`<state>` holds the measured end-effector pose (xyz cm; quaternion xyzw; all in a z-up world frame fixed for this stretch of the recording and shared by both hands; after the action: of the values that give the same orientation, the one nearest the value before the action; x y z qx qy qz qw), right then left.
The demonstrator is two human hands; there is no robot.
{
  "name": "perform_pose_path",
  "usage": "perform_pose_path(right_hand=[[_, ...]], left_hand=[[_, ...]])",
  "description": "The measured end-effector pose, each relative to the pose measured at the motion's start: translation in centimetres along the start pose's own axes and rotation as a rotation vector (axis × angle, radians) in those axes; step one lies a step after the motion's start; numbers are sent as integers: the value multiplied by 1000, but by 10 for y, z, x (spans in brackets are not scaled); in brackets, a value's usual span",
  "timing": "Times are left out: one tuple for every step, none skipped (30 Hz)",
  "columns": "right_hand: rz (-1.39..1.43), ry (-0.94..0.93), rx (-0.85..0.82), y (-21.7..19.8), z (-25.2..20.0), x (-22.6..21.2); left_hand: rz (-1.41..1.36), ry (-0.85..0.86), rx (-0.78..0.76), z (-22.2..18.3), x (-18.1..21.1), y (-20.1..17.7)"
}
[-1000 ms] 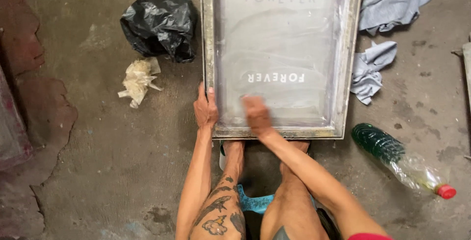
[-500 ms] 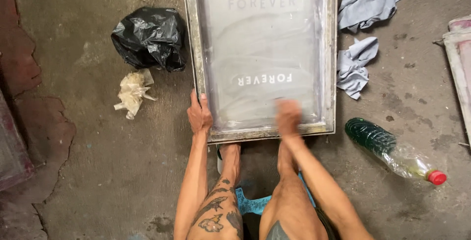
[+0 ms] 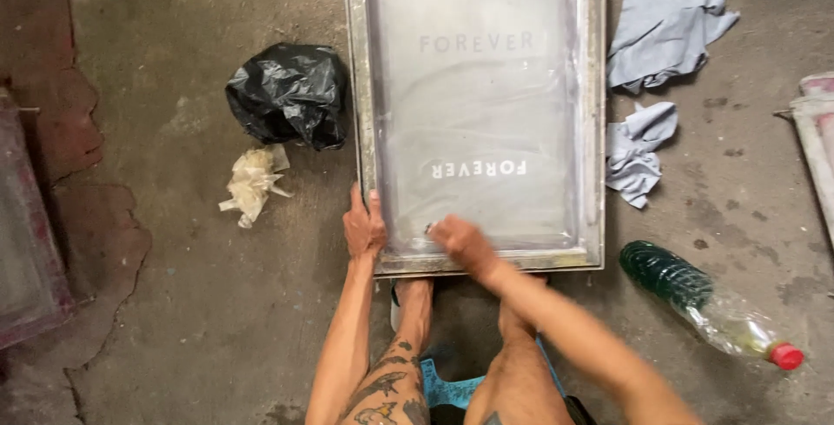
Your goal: Cleaning a screen printing frame by scrubbing it with a cloth and cleaning solution, and removing tape from the edges.
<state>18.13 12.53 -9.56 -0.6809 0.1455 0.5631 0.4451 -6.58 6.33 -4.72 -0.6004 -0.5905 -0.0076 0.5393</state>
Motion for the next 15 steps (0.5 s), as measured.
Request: perform_pose_path(right_hand=[[55, -83, 14, -24, 23, 1], [111, -165, 29, -47, 45, 2], [129, -171, 4, -62, 70, 37], [-337, -197, 137, -87, 96, 63], [-808, -225, 284, -109, 131, 86], [-795, -238, 274, -75, 125, 40], [-1415, -277, 312, -34, 119, 1], [-2037, -287, 347, 1, 92, -21], [-2032, -299, 354, 29, 74, -37], [-1289, -435, 46, 70, 54, -46], [-532, -490, -235, 107, 17, -62], [-533, -484, -243, 82, 40, -66], [-586, -490, -225, 58, 64, -71], [-639, -495, -206, 34, 88, -78], [-634, -496, -213, 20, 120, -49]], left_hand=[[-18, -10, -13, -2, 4, -1], [-36, -19, -25, -3, 7, -3], [-33, -43, -6, -1, 1, -2], [-42, -35, 6, 1, -2, -2], [-52, -15, 14, 7, -1, 1], [-51, -27, 31, -8, -6, -3], [-75, -32, 12, -4, -2, -3], [-99, -36, -8, 0, 1, -3], [-102, -38, 4, 4, 1, -9], [-74, -17, -5, 8, 2, -11], [-46, -1, -31, 5, 0, -5], [-50, -9, -37, 2, -1, -2], [-46, -1, -34, 0, 0, -3], [-42, 7, -30, -1, 2, -4], [-42, -1, -29, -4, -2, -4]])
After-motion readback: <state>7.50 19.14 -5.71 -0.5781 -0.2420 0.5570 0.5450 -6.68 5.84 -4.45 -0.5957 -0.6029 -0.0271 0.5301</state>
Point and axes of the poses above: each hand's wrist, its own z-axis towards the middle knuckle, its own y-axis out of the palm, x = y × z, the point moved 10 cm from there along z, towards the middle knuckle
